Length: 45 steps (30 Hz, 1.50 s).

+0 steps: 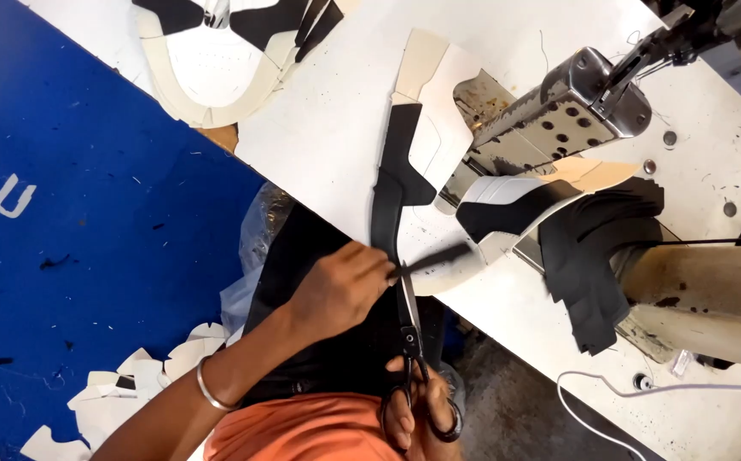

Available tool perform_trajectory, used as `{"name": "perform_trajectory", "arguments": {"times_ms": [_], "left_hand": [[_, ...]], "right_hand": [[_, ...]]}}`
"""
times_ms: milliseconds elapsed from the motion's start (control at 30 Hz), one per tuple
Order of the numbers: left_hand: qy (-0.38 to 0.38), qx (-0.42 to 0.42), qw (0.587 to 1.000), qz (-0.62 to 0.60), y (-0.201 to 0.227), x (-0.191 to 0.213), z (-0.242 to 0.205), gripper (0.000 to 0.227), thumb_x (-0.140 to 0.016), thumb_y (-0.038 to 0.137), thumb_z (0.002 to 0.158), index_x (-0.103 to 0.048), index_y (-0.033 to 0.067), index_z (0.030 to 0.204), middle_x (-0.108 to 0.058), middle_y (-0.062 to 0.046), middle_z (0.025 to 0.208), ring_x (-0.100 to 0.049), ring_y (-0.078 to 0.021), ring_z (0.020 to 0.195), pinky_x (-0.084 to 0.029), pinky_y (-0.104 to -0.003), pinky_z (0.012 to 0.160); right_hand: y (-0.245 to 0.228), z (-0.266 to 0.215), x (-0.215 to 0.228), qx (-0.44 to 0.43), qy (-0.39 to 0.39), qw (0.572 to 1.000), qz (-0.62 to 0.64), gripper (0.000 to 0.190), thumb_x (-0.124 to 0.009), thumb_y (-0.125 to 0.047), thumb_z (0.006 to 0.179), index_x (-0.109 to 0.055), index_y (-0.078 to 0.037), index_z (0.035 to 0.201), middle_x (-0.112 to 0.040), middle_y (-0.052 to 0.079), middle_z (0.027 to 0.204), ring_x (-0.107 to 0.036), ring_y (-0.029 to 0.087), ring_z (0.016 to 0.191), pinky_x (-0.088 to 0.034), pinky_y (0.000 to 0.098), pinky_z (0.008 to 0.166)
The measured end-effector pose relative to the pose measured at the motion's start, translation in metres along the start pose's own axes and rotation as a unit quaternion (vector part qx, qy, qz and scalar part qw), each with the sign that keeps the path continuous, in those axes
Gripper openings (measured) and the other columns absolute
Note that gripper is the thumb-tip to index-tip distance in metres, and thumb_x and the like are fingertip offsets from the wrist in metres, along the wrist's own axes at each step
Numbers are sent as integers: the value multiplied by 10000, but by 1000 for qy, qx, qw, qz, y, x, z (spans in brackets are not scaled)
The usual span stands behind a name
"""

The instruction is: Stitching and trimming leather components to assemble shoe uppers.

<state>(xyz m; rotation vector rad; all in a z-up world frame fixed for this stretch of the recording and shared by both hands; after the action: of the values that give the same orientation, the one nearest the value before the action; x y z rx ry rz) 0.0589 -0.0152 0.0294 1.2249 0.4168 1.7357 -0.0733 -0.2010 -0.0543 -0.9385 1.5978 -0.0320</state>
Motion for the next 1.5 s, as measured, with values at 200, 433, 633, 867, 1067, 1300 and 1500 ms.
{"name": "perform_trajectory", "arguments": {"times_ms": [200,433,633,867,1067,1300,1500], "left_hand": [[7,-65,997,38,9,-3,-11,200,-736,43,864,-701,-66,1029,-682,-154,1013,-686,-313,917,-582,-387,770],[15,77,997,-13,3,0,1,195,-776,87,866,-691,-24,1001,-654,-152,965,-678,-310,848,-570,-394,727],[0,-27,997,68,11,-12,-6,357,-744,65,775,-658,-46,1103,-607,-157,1014,-656,-322,892,-570,-397,753],[-83,206,974,34,-55,-13,15,323,-729,260,1005,-651,-27,878,-576,-131,853,-626,-282,734,-513,-399,669],[-16,-36,997,62,-2,29,39,184,-694,144,907,-670,-21,983,-577,-134,922,-634,-324,795,-532,-414,664],[-62,60,996,-24,-17,6,31,145,-712,116,936,-672,-14,888,-593,-138,887,-644,-341,725,-532,-434,650],[-82,96,990,-57,-16,-9,26,200,-678,139,983,-656,-42,901,-614,-144,919,-654,-313,640,-530,-401,576]], "right_hand": [[2,-2,8,-17,84,996,-19,400,-655,-189,997,-525,96,1246,-487,30,490,-449,122,348,-381,281,343],[-84,25,-29,70,254,844,-468,312,-779,-71,813,-693,55,1085,-627,92,538,-560,155,411,-408,272,387],[-125,100,-66,205,256,552,-767,340,-809,-157,842,-711,11,1121,-727,160,746,-713,259,611,-519,340,550],[-138,132,-81,41,315,519,-793,571,-842,-395,820,-690,-95,1281,-693,205,666,-703,411,636,-529,480,604],[-130,123,-50,84,286,515,-804,357,-823,-374,824,-732,-125,1063,-740,167,756,-724,366,703,-542,454,653],[-65,40,-16,105,132,908,-383,480,-701,-388,942,-583,52,1094,-604,71,605,-555,167,472,-395,259,454],[-13,3,-21,58,11,998,-32,668,-576,-547,1017,-490,90,1195,-555,115,649,-538,184,521,-436,283,491]]}}
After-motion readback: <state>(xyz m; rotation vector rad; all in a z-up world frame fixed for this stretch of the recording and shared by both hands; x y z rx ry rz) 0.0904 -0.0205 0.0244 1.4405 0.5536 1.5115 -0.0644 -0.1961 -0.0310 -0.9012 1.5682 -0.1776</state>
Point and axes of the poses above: each hand's wrist, its own z-axis towards the middle knuckle, its own x-axis out of the back of the hand, y = z × x, the point moved 7 cm from there along z, towards the middle knuckle
